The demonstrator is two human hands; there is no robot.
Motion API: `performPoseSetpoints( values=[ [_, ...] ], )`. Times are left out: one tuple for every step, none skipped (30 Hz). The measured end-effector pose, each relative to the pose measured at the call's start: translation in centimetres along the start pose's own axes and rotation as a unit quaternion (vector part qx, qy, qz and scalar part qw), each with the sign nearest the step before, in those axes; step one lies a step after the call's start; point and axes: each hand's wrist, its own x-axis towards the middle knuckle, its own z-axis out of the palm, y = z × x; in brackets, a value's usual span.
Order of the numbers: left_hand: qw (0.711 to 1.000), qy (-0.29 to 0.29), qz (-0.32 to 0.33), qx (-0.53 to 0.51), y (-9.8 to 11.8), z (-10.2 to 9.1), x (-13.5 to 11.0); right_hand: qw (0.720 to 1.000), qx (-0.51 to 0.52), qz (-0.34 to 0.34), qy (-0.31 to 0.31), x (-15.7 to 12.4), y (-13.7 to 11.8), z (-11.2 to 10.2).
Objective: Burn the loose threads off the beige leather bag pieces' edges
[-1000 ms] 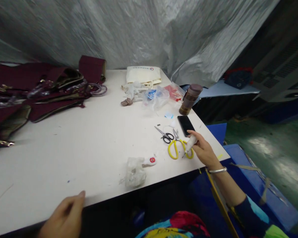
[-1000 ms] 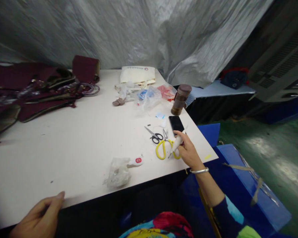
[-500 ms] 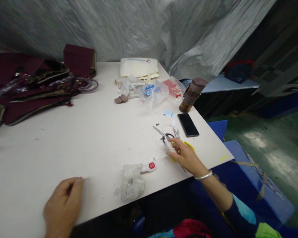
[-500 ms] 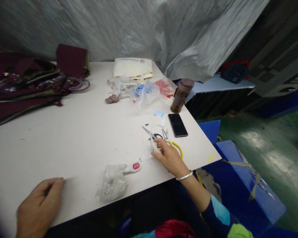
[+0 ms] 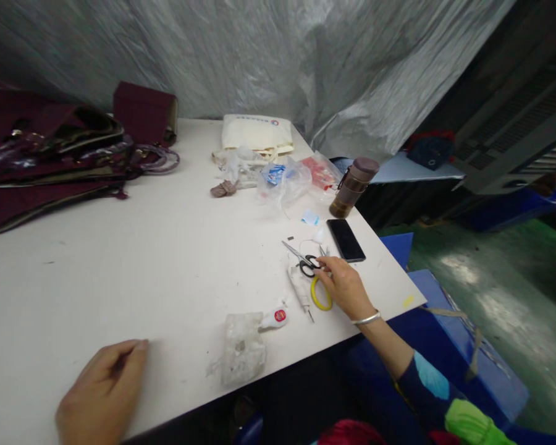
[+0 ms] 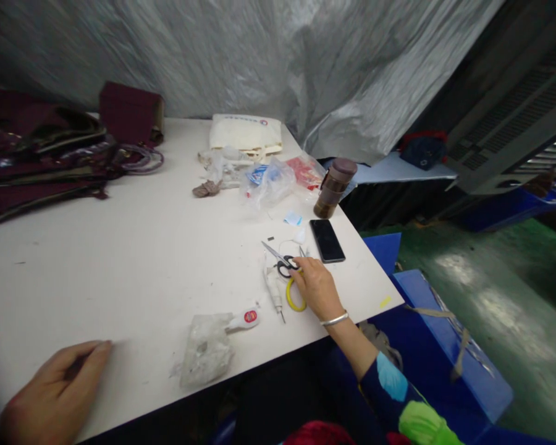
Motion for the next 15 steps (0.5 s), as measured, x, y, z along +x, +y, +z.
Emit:
performPoseSetpoints(
  values=[
    [1.0, -0.015, -0.004, -0.008, 0.4, -0.3, 0.0, 1.0, -0.015, -0.007, -0.012, 0.6, 0.1, -0.1],
    [0.999, -0.029, -0.007, -0.019, 0.8, -0.6, 0.1, 0.999, -0.03, -0.014, -0.025, 1.2, 0.1, 0.0],
    [0.999, -0.041, -0.009, -0.031, 1.1, -0.8, 0.1, 0.998, -0.046, -0.021, -0.038, 1.9, 0.0, 0.0],
    [0.998, -0.049, -0.008, -0.04, 1.3, -1.0, 0.2, 0.997, -0.061, -0.026, -0.05, 2.5, -0.2, 0.1],
    [0.997, -0.055, -0.007, -0.047, 1.5, -1.1, 0.2, 0.995, -0.076, -0.03, -0.06, 3.2, -0.5, 0.2],
    [0.997, -0.056, -0.004, -0.051, 1.7, -1.2, 0.2, 0.993, -0.089, -0.03, -0.068, 3.7, -0.8, 0.2],
    [0.997, -0.055, 0.002, -0.054, 1.8, -1.3, 0.2, 0.992, -0.1, -0.029, -0.075, 4.2, -1.1, 0.2],
    [0.997, -0.051, 0.008, -0.059, 2.0, -1.3, 0.1, 0.991, -0.107, -0.025, -0.08, 4.5, -1.4, 0.2],
    [0.997, -0.046, 0.016, -0.066, 2.1, -1.3, 0.0, 0.99, -0.11, -0.02, -0.083, 4.8, -1.6, 0.1],
    [0.996, -0.041, 0.022, -0.076, 2.2, -1.3, -0.2, 0.99, -0.108, -0.012, -0.084, 5.0, -1.7, 0.0],
    [0.995, -0.038, 0.029, -0.089, 2.2, -1.3, -0.3, 0.991, -0.101, -0.004, -0.085, 5.2, -1.7, -0.1],
    [0.993, -0.036, 0.033, -0.106, 2.2, -1.2, -0.5, 0.993, -0.089, 0.006, -0.083, 5.4, -1.6, -0.2],
    [0.992, -0.03, 0.031, -0.118, 2.1, -1.1, -0.6, 0.994, -0.073, 0.018, -0.079, 5.6, -1.3, -0.4],
    [0.991, -0.023, 0.03, -0.127, 1.9, -1.0, -0.7, 0.995, -0.052, 0.03, -0.074, 5.6, -1.0, -0.6],
    [0.989, -0.02, 0.029, -0.145, 1.7, -0.9, -0.8, 0.997, -0.018, 0.047, -0.055, 5.6, -0.7, -0.8]
  ],
)
